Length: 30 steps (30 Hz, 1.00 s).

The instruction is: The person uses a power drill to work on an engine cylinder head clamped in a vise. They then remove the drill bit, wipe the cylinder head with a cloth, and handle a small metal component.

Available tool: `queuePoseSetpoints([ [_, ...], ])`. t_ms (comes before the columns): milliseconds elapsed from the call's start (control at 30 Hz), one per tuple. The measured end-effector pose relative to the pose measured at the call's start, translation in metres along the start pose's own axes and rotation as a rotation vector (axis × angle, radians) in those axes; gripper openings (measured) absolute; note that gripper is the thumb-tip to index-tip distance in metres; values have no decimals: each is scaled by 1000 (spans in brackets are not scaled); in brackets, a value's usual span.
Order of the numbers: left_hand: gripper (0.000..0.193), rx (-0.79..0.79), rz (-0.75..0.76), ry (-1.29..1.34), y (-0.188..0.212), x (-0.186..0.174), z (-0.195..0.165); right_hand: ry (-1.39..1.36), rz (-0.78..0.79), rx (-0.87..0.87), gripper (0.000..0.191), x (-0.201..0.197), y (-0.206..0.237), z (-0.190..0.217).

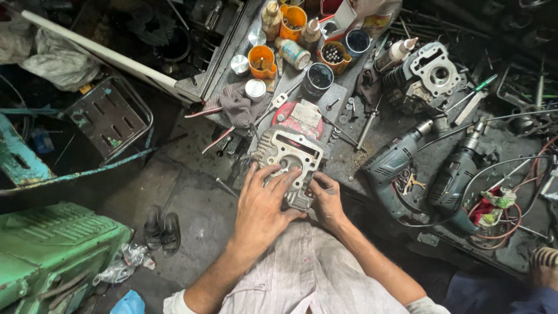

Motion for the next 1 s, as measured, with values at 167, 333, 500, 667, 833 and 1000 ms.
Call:
queuePoseSetpoints([
  [167, 84, 76, -9, -91, 1, -6, -4, 358, 65, -25, 23, -20, -7, -17],
  [333, 82, 112, 62, -185, -2, -13, -9, 419, 79, -149, 28, -20, -11, -26],
  [500, 82, 146, 66, -229, -3, -14, -12, 242, 123, -73, 33, -7, -7, -15],
  [667, 81, 109, 102, -158, -1, -13, -12, 275, 144, -75, 32, 0, -6, -9],
  [833, 79, 152, 50, -212, 0, -12, -9, 330, 128, -111, 28, -13, -11, -18],
  [1000, 81, 92, 73, -91, -1, -9, 0, 428, 237, -32, 22, -35, -18, -14],
])
Point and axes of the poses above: each hand's wrist, its own y-axis away from the middle knuckle, its own x-axis out of the palm, z = x × y, the point moved 1 cm from there along -y, towards the middle knuckle, and after that the axes turned 11 degrees about z, right-handed, at the moved point
